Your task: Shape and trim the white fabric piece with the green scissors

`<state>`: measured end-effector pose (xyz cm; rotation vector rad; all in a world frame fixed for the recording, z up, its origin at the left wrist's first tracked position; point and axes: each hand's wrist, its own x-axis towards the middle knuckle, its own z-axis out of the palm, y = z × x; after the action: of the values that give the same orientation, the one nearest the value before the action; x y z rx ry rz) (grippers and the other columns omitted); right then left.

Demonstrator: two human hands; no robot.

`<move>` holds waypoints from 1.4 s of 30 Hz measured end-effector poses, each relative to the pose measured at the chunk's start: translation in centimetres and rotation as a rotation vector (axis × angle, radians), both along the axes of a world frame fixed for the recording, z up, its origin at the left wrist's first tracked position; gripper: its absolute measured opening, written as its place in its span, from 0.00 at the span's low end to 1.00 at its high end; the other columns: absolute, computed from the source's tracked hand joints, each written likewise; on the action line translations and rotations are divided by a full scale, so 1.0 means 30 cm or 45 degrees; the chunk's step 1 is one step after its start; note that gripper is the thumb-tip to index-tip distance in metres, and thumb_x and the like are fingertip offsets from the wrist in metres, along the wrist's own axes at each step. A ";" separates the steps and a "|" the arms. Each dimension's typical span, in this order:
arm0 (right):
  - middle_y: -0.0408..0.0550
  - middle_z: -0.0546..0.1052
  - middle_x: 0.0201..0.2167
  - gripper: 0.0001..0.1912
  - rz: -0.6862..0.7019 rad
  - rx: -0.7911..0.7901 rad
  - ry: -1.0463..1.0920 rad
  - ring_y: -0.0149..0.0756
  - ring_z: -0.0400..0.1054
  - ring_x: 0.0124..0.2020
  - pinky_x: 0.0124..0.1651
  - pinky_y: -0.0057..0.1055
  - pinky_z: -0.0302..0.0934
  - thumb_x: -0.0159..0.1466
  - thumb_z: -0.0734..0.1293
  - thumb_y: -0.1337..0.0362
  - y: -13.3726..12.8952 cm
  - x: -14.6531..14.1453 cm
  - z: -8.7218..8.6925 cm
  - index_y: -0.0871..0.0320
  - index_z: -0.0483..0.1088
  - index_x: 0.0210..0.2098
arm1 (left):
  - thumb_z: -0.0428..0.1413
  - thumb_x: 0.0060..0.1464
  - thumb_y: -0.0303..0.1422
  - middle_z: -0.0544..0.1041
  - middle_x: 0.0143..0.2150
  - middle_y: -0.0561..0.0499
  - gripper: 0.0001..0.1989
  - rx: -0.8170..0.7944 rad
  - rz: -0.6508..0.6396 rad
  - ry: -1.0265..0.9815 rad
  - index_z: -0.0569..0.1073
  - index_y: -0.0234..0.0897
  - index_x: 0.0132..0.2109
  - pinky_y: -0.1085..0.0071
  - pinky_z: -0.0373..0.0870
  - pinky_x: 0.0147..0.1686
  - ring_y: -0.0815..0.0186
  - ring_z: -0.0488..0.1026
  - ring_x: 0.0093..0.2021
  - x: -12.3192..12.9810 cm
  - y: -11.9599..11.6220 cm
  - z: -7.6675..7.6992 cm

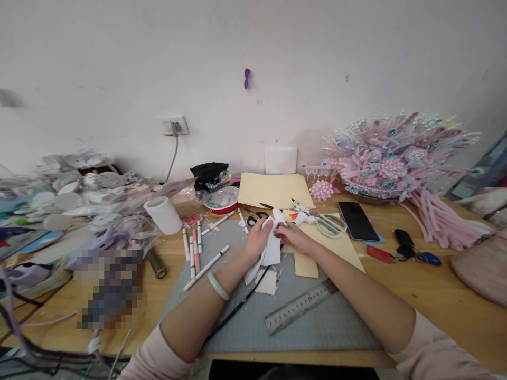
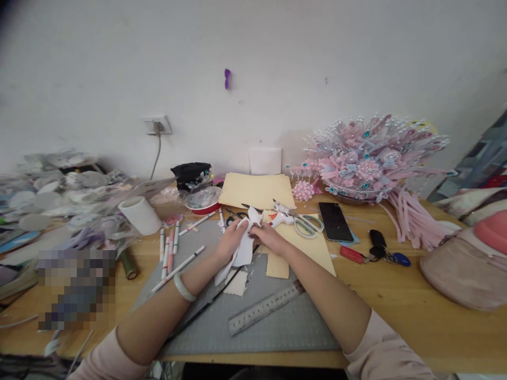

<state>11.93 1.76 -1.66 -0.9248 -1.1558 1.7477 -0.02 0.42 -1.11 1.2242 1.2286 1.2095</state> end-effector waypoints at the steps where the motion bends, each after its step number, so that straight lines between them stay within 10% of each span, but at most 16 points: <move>1: 0.38 0.67 0.18 0.06 0.002 -0.005 0.004 0.27 0.62 0.21 0.26 0.26 0.58 0.45 0.65 0.66 0.000 -0.001 0.000 0.59 0.62 0.22 | 0.52 0.44 0.45 0.66 0.23 0.56 0.16 -0.001 0.007 -0.015 0.65 0.36 0.30 0.76 0.59 0.22 0.72 0.61 0.22 0.001 0.000 0.001; 17: 0.39 0.67 0.20 0.05 0.128 0.025 0.057 0.27 0.62 0.21 0.27 0.26 0.59 0.45 0.63 0.66 -0.007 0.007 0.017 0.58 0.62 0.21 | 0.50 0.46 0.45 0.66 0.24 0.56 0.15 0.046 0.185 -0.137 0.64 0.36 0.31 0.75 0.60 0.23 0.72 0.62 0.22 0.012 -0.005 0.010; 42: 0.37 0.64 0.15 0.04 -0.035 -0.034 -0.021 0.25 0.57 0.19 0.23 0.24 0.50 0.43 0.62 0.68 0.009 0.002 -0.014 0.59 0.61 0.21 | 0.47 0.51 0.38 0.68 0.27 0.55 0.09 0.273 0.022 0.253 0.65 0.37 0.31 0.75 0.60 0.32 0.69 0.64 0.30 0.002 -0.011 -0.005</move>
<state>12.00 2.03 -2.09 -0.9685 -1.1280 1.7399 0.04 0.09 -1.27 1.5245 1.2795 1.2815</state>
